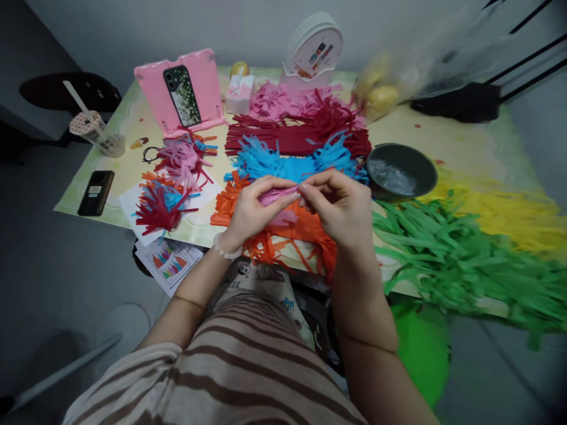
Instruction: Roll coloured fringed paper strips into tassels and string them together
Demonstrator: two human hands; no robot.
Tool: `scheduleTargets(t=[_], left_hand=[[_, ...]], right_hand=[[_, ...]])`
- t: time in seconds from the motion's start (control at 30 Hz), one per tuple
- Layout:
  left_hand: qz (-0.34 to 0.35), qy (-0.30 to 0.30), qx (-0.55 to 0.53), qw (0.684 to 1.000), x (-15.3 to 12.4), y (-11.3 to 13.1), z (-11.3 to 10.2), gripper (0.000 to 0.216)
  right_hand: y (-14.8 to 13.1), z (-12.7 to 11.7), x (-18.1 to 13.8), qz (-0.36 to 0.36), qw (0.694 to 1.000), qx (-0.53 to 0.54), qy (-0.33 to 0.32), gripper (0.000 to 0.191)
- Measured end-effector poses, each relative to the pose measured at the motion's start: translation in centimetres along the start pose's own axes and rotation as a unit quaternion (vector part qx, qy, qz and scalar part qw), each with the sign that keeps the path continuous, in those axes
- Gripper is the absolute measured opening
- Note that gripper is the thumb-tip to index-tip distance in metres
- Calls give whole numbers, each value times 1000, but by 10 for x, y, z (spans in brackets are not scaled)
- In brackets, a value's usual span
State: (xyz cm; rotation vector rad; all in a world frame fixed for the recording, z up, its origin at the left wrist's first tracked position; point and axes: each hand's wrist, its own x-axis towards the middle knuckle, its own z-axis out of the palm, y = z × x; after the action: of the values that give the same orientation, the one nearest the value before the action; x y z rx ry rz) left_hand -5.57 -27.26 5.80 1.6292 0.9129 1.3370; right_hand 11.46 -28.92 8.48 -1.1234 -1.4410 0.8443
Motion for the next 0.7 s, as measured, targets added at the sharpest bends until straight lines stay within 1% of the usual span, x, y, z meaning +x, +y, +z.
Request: scheduleTargets(t=[0.13, 0.27, 0.33, 0.43, 0.5, 0.53, 0.57, 0.6, 0.63, 0.67, 0.7], left_hand=[[-27, 10, -20, 999, 1, 1, -2, 38], [-57, 10, -74, 996, 0, -1, -7, 43], [-83, 15, -111, 990, -2, -3, -6, 46], [-131, 19, -165, 977, -12, -9, -3, 50], [-152, 11, -174, 973, -24, -15, -10, 51], [-155, 2, -159, 975, -33, -17, -19, 51], [-153, -8, -127, 980, -44, -18, -33, 49], [-148, -13, -78, 986, -57, -17, -51, 47], [-138, -7, -14, 990, -72, -14, -72, 43], [-127, 21, 62, 990, -89, -8, -95, 40], [-120, 81, 147, 978, -106, 0, -118, 36]], right_hand=[[-4, 2, -2, -2, 1000, 16, 7, 30], [-8, 6, -4, 3, 999, 37, 39, 30], [-9, 10, -6, 2, 997, 48, 63, 33], [-8, 23, -13, -3, 993, 58, 99, 34], [-3, 32, -22, 0, 993, 63, 100, 32], [-1, 36, -28, 10, 995, 64, 77, 30], [1, 38, -34, 23, 997, 60, 40, 29], [3, 38, -41, 35, 998, 51, 1, 26], [3, 36, -47, 41, 998, 39, -25, 23], [2, 32, -52, 45, 998, 28, -46, 19], [0, 27, -56, 44, 997, 22, -54, 17]])
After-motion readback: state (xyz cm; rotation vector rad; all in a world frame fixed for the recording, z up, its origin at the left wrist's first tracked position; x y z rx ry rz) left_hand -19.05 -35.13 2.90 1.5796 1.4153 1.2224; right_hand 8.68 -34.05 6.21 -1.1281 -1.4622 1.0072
